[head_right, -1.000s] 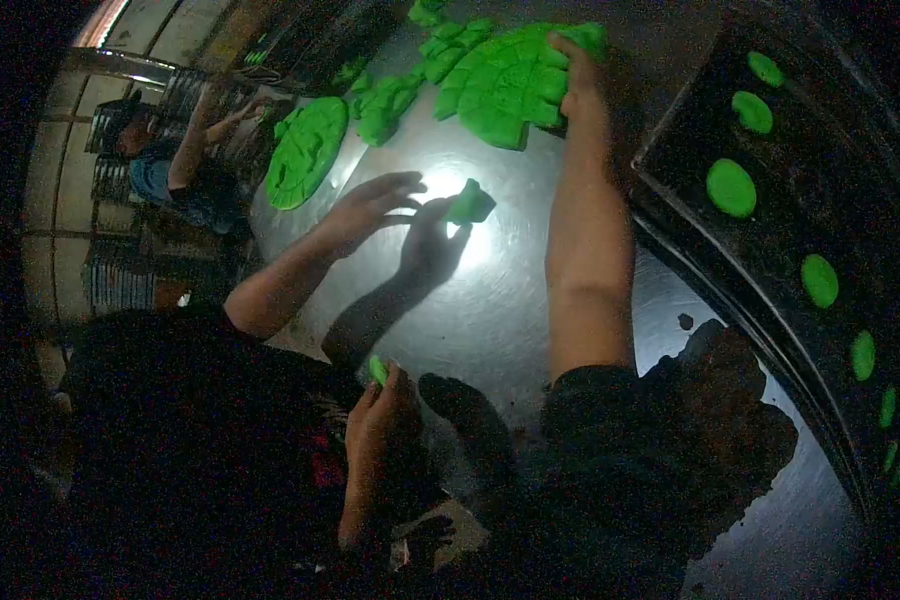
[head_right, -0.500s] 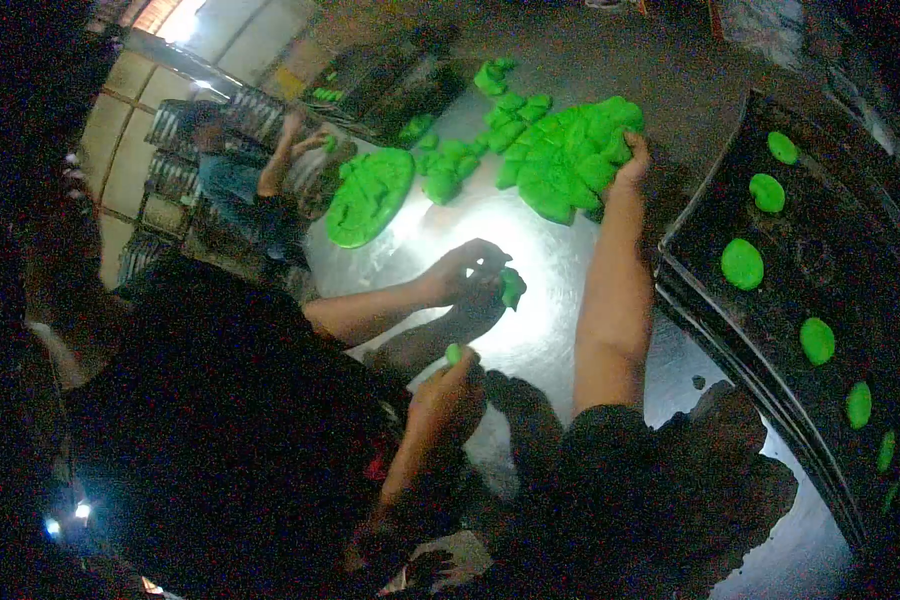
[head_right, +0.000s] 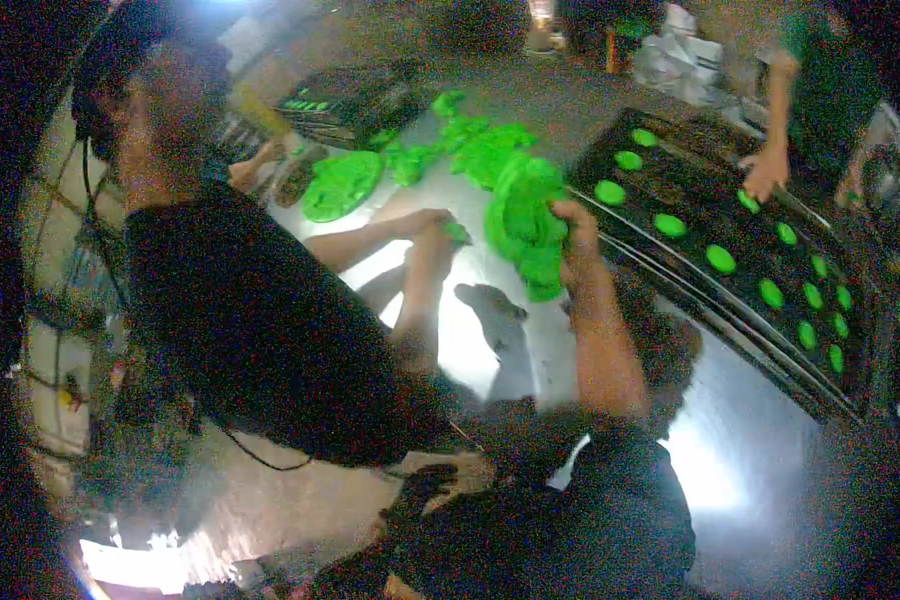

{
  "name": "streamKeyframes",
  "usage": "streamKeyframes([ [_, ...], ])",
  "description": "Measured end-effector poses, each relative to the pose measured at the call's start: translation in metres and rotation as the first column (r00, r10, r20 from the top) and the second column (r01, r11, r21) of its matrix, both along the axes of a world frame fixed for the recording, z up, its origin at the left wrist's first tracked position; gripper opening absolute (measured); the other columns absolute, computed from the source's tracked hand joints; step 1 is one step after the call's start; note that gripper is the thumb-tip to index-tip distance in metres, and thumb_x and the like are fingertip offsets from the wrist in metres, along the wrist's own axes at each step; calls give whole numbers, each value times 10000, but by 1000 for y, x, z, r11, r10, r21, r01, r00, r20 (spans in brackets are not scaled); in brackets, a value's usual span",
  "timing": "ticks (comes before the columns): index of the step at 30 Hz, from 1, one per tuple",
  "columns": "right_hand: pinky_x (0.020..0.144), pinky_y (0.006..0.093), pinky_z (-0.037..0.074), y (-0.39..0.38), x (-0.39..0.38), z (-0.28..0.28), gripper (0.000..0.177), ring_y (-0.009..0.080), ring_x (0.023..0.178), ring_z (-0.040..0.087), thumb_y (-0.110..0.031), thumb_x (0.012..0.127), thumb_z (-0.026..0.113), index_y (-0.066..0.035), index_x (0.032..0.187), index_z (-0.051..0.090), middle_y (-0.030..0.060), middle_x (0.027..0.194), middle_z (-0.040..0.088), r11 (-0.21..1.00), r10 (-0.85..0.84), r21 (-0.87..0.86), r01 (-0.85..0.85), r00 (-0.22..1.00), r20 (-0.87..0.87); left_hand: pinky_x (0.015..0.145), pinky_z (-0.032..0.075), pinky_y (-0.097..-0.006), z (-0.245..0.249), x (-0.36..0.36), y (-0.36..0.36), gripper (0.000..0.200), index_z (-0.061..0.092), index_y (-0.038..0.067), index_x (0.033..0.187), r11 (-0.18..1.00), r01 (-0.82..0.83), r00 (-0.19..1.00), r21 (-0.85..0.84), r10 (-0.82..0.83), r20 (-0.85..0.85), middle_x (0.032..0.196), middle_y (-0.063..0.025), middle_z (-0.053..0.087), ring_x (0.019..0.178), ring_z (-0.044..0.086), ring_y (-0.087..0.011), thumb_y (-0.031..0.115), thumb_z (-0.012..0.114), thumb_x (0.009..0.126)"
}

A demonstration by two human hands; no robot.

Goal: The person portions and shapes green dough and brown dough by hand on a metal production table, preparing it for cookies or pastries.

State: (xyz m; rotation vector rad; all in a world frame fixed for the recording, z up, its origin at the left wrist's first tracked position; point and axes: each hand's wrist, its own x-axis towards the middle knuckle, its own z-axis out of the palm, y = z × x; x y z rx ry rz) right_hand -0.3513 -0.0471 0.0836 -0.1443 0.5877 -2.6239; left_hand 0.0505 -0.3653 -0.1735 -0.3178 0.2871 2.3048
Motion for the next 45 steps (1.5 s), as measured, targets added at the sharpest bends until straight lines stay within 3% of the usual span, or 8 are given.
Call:
streamKeyframes([
  [5, 882, 492, 458, 67, 190, 4, 584, 353, 941, 592, -353, 650, 560, -25, 1132, 564, 175, 1085, 606, 1000, 8, 28, -12, 993, 114, 983, 371, -432, 138, -64, 141, 643, 365, 31, 1341, 892, -236, 888, -384, 38, -457, 1343, -150, 426, 1251, 367, -322, 484, 434, 891],
  [8, 890, 484, 451, 107, 291, -38, 625, 355, 951, 591, -382, 633, 566, -16, 1140, 565, 185, 1094, 607, 989, -93, 136, 60, 964, 250, 1040, 316, -442, 110, -79, 216, 640, 326, 73, 1369, 930, -54, 922, 363, 186, -340, 1368, -112, 412, 1293, 323, -317, 499, 422, 901],
  [13, 906, 429, 455, 155, 387, -52, 575, 279, 1029, 574, -321, 730, 685, -53, 1209, 513, 154, 1156, 580, 986, -158, 6, 167, 920, 358, 1048, 307, -443, 177, -37, 306, 545, 337, 82, 1360, 996, 23, 954, -88, -48, -297, 1350, -82, 433, 1240, 407, -269, 415, 416, 936],
  [19, 984, 390, 385, 267, 443, -26, 734, 230, 1123, 498, -144, 709, 748, -49, 1326, 363, 90, 1238, 498, 745, -359, 623, 237, 930, 76, 1013, 372, -419, 197, -22, 404, 521, 317, 75, 1374, 903, 71, 855, -424, -274, -440, 1350, -101, 418, 1221, 430, -257, 253, 506, 922],
  [27, 989, 392, 382, 459, 524, 2, 764, 224, 1147, 489, -91, 698, 705, -76, 1359, 320, 84, 1245, 500, 648, -650, 372, 665, 737, -185, 1046, 312, -388, 286, -78, 638, 730, 244, 57, 1416, 800, 415, 281, -433, -565, -775, 1376, -109, 400, 1233, 417, -242, 320, 614, 845],
  [34, 764, 312, 511, 535, 604, -152, 408, 188, 870, 578, 44, 767, 510, -41, 1165, 482, 129, 1097, 541, 73, -988, 847, 526, 154, -11, 777, 480, -353, 173, -88, 763, 472, 501, 31, 1227, 562, -651, -30, -510, -691, -723, 1019, -120, 623, 893, 597, -222, 167, 603, 787],
  [37, 699, 281, 508, 537, 619, -141, 260, 149, 792, 582, -16, 813, 552, -18, 1073, 551, 92, 952, 601, -295, -841, 916, 270, 381, -384, 727, 492, -384, 166, -42, 735, 391, 538, 10, 1121, 538, -500, -167, -678, -828, -535, 932, -175, 620, 792, 597, -321, 174, 628, 778],
  [45, 798, 416, 473, 562, 541, -92, 635, 345, 944, 596, -419, 665, 741, -7, 1083, 498, 221, 993, 604, -432, -784, 887, -162, 554, -280, 922, 347, -474, 153, 24, 756, 632, 496, 67, 1212, 526, -674, -431, -518, -850, -302, 1256, -168, 453, 1128, 416, -357, 340, 711, 684],
])
